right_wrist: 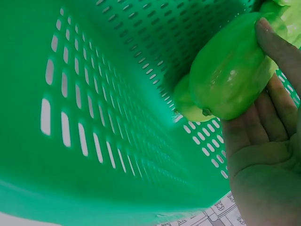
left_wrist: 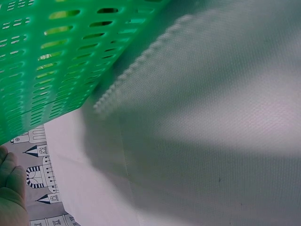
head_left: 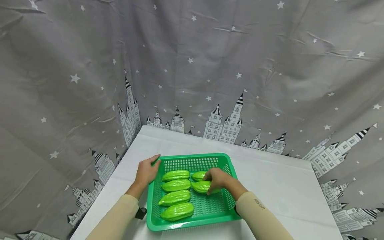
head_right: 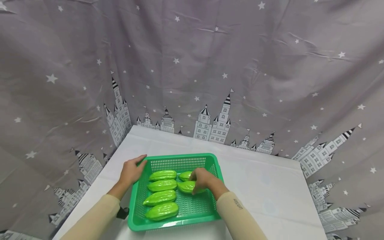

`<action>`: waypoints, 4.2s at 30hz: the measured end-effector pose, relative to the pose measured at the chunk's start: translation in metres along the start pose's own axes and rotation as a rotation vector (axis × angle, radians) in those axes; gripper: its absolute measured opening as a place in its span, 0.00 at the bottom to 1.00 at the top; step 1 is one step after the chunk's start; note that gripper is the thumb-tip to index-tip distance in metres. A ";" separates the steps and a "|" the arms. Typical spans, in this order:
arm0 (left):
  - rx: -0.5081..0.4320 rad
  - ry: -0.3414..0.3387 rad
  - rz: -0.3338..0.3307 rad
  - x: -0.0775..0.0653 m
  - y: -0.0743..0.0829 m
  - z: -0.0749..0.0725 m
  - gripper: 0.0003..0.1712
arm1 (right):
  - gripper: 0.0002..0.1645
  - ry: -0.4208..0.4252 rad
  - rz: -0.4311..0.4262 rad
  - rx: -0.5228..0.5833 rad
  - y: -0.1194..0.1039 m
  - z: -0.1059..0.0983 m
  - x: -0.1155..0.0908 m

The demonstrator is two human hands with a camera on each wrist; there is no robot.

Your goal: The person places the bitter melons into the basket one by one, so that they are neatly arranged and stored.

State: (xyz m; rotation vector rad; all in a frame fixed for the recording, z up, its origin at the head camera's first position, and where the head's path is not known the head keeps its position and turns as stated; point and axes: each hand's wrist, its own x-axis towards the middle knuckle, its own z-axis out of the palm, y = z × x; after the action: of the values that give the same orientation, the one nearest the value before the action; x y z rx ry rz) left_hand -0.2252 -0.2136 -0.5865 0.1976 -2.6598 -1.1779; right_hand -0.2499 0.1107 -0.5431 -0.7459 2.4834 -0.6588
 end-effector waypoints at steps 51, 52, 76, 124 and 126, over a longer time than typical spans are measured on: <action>0.001 0.000 0.005 0.000 -0.001 -0.001 0.22 | 0.28 0.031 -0.035 -0.291 0.017 0.013 0.015; 0.000 0.000 0.006 0.000 -0.001 -0.001 0.22 | 0.28 0.032 -0.033 -0.289 0.017 0.014 0.015; 0.017 0.001 0.004 0.002 -0.003 0.001 0.22 | 0.37 0.195 -0.139 0.076 0.021 0.006 0.012; 0.036 -0.002 0.005 0.006 0.000 0.004 0.23 | 0.41 0.679 -0.086 0.756 0.040 -0.035 -0.030; 0.035 -0.003 -0.001 0.005 -0.001 0.004 0.23 | 0.41 0.691 -0.081 0.751 0.044 -0.037 -0.034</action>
State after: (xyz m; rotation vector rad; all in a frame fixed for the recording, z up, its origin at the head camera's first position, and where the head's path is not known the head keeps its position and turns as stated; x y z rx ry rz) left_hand -0.2312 -0.2125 -0.5895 0.2034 -2.6846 -1.1326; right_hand -0.2615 0.1750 -0.5291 -0.3456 2.4240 -1.9963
